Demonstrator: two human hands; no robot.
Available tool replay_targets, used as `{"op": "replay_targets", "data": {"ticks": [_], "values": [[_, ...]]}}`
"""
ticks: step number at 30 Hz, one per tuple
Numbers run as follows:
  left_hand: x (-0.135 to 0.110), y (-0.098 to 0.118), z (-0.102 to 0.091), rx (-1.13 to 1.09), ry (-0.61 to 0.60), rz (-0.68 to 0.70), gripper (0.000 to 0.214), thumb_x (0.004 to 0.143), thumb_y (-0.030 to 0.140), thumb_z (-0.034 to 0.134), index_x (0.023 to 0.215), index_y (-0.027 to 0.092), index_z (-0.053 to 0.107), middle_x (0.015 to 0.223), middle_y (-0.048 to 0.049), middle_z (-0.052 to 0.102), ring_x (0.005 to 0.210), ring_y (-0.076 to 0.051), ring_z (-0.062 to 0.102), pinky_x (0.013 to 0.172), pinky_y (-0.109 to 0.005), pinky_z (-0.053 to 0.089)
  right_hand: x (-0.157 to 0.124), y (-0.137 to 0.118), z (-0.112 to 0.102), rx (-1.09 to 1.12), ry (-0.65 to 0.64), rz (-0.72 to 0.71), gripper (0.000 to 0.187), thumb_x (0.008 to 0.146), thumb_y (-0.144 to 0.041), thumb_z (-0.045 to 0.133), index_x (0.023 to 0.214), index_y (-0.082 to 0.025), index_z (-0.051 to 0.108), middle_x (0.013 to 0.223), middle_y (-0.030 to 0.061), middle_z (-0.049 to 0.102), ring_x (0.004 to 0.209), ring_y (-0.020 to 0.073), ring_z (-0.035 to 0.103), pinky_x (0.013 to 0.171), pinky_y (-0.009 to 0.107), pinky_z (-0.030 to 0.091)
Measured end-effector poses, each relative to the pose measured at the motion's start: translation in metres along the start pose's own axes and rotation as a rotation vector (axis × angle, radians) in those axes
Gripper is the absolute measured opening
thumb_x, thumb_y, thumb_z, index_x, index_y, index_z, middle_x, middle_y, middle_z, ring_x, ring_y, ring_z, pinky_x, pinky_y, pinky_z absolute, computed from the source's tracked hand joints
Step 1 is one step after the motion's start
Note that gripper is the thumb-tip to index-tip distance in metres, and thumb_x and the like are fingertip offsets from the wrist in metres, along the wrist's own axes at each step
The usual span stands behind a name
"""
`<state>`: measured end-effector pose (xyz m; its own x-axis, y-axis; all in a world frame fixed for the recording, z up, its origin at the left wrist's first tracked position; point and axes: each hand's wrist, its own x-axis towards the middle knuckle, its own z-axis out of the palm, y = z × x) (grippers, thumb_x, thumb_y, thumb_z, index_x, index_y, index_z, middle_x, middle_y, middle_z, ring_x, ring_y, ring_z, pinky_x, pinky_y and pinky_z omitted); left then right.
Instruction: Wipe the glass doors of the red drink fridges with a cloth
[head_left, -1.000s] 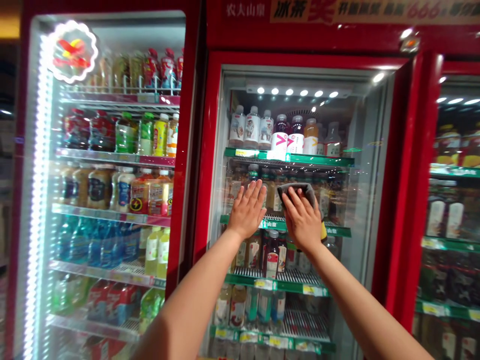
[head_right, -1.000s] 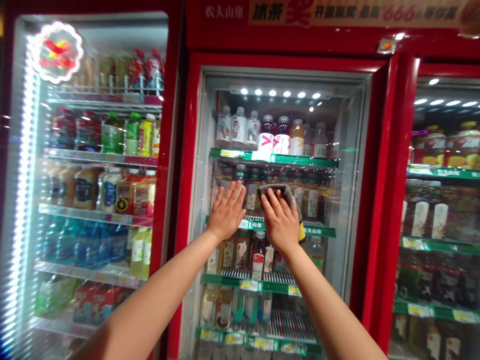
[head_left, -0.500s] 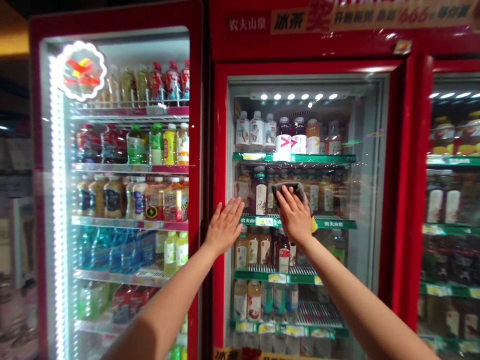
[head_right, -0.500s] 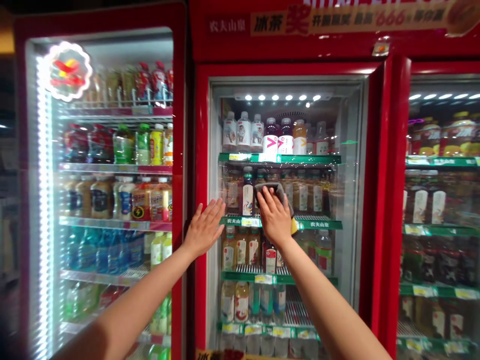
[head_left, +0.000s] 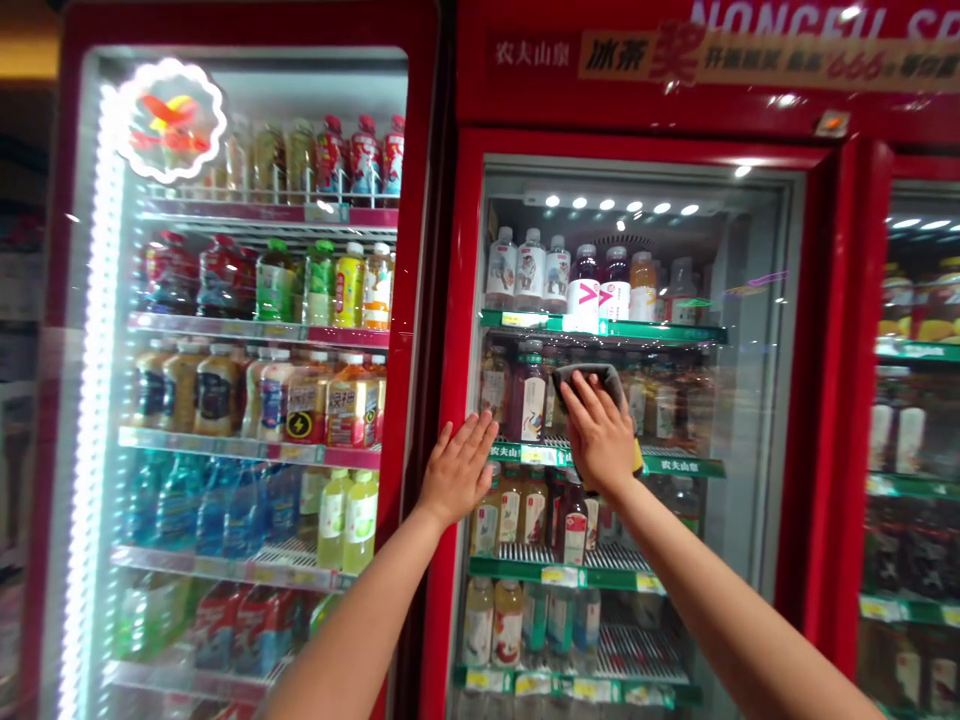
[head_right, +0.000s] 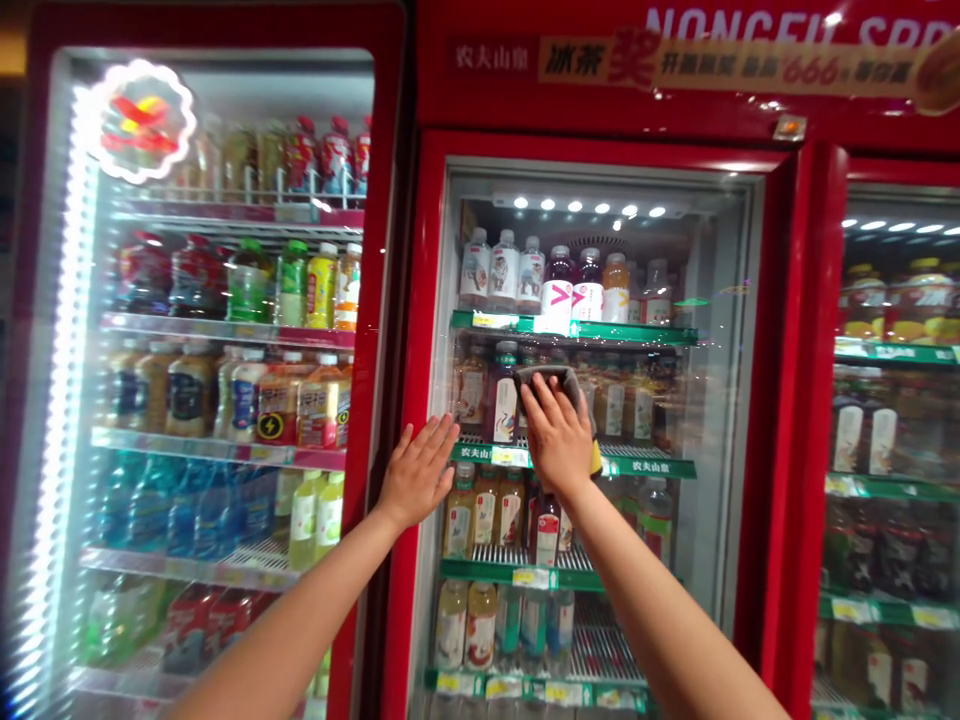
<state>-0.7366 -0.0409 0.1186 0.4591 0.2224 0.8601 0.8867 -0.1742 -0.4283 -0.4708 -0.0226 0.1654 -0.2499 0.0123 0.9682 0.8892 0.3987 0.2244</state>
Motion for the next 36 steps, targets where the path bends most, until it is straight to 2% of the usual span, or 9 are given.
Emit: {"op": "replay_targets", "data": {"ticks": [4,8,11,15,19,24,27,32,36], "values": [[0.000,0.001,-0.001,-0.004,-0.015,0.004,0.072,0.096,0.036,0.051,0.160,0.019,0.023,0.161,-0.0080,0.037,0.154,-0.022,0.026,0.128,-0.042,0.001,-0.025,-0.031,0.002,0.065,-0.117,-0.211,0.056,0.098,-0.024,0.047,0.154,-0.026,0.041,0.158,0.0032,0.044,0.145,0.0249,0.041,0.126,0.051,0.018],[-0.001,0.002,-0.003,-0.001,-0.019,0.000,0.069,0.096,0.037,0.050,0.159,0.018,0.028,0.162,-0.0070,0.037,0.154,-0.021,0.025,0.128,-0.041,0.001,-0.055,-0.013,-0.011,0.100,-0.217,-0.444,0.054,0.099,-0.023,0.047,0.152,-0.028,0.043,0.155,-0.0001,0.048,0.142,0.0205,0.045,0.128,0.047,0.013],[-0.002,0.002,-0.002,0.010,-0.002,0.007,0.068,0.097,0.037,0.049,0.159,0.018,0.029,0.161,-0.0061,0.037,0.154,-0.020,0.024,0.129,-0.041,-0.001,-0.039,-0.006,-0.006,0.039,-0.116,-0.261,0.052,0.099,-0.023,0.048,0.151,-0.028,0.045,0.154,0.0011,0.049,0.143,0.0224,0.043,0.126,0.048,0.019],[-0.004,0.001,-0.001,0.027,0.005,0.020,0.069,0.098,0.038,0.047,0.160,0.017,0.024,0.162,-0.0058,0.036,0.156,-0.019,0.018,0.129,-0.043,-0.001,-0.007,-0.036,0.012,0.005,-0.003,-0.029,0.054,0.099,-0.023,0.048,0.152,-0.027,0.043,0.156,0.0035,0.046,0.146,0.0261,0.039,0.123,0.052,0.023],[-0.005,0.000,-0.002,0.013,-0.016,0.029,0.072,0.100,0.038,0.046,0.161,0.015,0.017,0.163,-0.0073,0.034,0.156,-0.020,0.015,0.129,-0.044,0.000,-0.024,-0.055,0.010,0.048,-0.099,-0.201,0.057,0.098,-0.022,0.048,0.154,-0.027,0.041,0.156,0.0034,0.047,0.144,0.0253,0.042,0.125,0.052,0.020],[-0.014,-0.007,-0.013,-0.045,-0.075,0.021,0.082,0.099,0.038,0.049,0.162,0.015,0.003,0.166,-0.0102,0.025,0.156,-0.022,0.016,0.129,-0.044,0.012,-0.047,-0.029,-0.007,0.125,-0.251,-0.523,0.055,0.098,-0.018,0.045,0.153,-0.028,0.043,0.152,0.0028,0.052,0.140,0.0216,0.048,0.124,0.049,0.029],[-0.025,-0.016,-0.020,-0.051,-0.092,-0.037,0.087,0.099,0.039,0.050,0.162,0.014,-0.003,0.168,-0.0133,0.017,0.156,-0.025,0.014,0.128,-0.045,0.019,-0.019,-0.029,-0.001,0.129,-0.198,-0.415,0.054,0.099,-0.019,0.047,0.151,-0.029,0.045,0.152,0.0034,0.053,0.139,0.0225,0.050,0.121,0.048,0.035],[-0.039,-0.031,-0.029,-0.035,-0.124,-0.016,0.087,0.098,0.036,0.051,0.162,0.013,-0.004,0.169,-0.0146,0.013,0.156,-0.027,0.012,0.126,-0.045,0.022,0.028,-0.079,0.021,0.098,-0.046,-0.074,0.053,0.100,-0.021,0.045,0.152,-0.028,0.044,0.155,0.0065,0.048,0.142,0.0273,0.046,0.119,0.052,0.034],[-0.045,-0.040,-0.033,-0.053,-0.119,0.026,0.088,0.098,0.032,0.052,0.161,0.012,-0.006,0.168,-0.0142,0.015,0.156,-0.026,0.015,0.127,-0.044,0.022,0.007,-0.109,0.028,0.144,-0.133,-0.247,0.053,0.099,-0.017,0.046,0.151,-0.026,0.045,0.156,0.0066,0.046,0.142,0.0243,0.046,0.121,0.051,0.032]]}}
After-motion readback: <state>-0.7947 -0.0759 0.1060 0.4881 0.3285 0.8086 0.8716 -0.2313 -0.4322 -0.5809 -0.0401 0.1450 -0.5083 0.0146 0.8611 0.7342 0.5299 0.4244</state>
